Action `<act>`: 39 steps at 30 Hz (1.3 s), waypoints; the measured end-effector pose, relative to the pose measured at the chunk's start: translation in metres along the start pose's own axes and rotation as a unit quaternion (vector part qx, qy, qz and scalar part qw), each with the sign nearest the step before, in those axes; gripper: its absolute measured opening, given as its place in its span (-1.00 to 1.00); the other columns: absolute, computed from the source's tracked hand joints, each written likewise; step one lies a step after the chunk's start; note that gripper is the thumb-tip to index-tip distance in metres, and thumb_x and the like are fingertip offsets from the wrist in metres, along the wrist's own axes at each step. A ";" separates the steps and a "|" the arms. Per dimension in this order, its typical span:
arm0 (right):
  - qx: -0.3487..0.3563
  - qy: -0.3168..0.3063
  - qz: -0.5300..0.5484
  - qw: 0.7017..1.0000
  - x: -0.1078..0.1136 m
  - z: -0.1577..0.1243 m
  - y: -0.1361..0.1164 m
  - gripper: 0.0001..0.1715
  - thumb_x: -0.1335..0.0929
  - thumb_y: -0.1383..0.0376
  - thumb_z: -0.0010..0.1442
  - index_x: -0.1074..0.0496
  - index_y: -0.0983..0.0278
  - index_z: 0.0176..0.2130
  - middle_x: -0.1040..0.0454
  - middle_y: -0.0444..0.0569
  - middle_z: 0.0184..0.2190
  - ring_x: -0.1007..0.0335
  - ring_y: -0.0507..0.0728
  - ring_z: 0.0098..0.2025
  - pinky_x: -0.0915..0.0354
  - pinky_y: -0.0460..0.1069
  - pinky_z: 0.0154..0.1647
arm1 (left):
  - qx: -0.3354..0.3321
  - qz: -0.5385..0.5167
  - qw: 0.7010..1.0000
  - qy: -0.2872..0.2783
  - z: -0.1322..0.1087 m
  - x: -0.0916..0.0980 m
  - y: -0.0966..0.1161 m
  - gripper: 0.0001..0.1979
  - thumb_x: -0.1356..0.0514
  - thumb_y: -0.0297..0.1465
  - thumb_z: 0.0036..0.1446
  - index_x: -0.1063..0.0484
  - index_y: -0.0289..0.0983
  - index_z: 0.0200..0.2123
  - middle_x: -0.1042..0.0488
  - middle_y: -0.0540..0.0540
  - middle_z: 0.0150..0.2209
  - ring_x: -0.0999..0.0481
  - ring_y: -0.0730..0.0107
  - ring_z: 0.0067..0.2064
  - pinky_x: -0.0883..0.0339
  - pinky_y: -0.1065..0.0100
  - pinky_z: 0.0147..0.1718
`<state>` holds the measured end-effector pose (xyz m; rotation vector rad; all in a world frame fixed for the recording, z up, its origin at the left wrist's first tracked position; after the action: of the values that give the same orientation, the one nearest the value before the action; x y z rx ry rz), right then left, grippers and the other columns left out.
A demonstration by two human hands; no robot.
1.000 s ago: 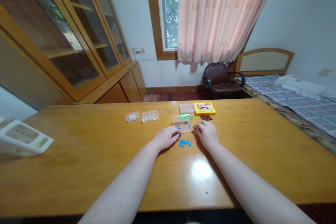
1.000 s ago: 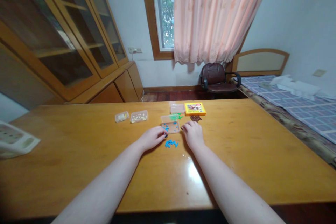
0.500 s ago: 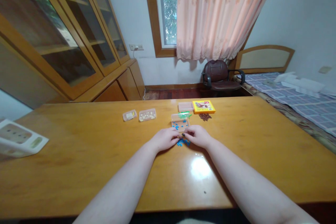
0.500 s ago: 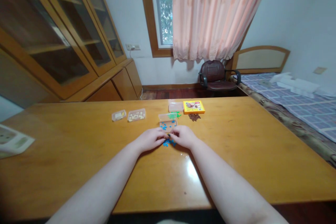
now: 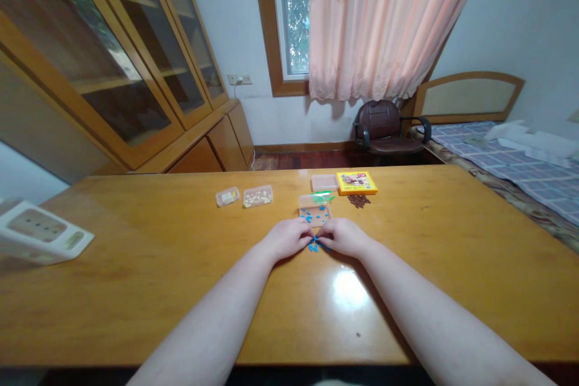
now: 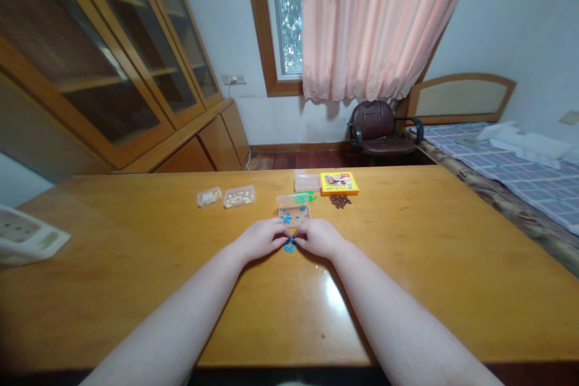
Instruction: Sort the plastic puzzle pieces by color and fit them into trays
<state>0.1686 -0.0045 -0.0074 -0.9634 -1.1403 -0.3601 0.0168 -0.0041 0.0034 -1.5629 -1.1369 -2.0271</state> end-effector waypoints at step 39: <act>-0.101 0.191 0.047 0.975 0.010 0.001 0.017 -0.74 -0.29 0.22 0.16 -0.55 0.24 -0.27 -0.53 -0.04 -0.44 -0.37 0.05 -0.42 -0.21 -0.09 -0.38 | 0.018 0.014 0.999 0.029 0.001 -0.002 -0.004 -0.84 -0.09 -0.41 0.13 -0.44 -0.18 -0.25 -0.47 -0.03 -0.23 -0.44 0.39 -0.25 -0.29 0.41 -0.25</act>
<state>0.1839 0.0079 -0.0065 -1.0660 -0.7139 -0.5656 0.0152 -0.0013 -0.0001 -1.4837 -1.1172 -2.0096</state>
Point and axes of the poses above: each hand's wrist, its own z-axis towards the middle knuckle, its own x-axis out of the back of the hand, y = z × x, the point moved 4 cm from there along z, towards the middle knuckle
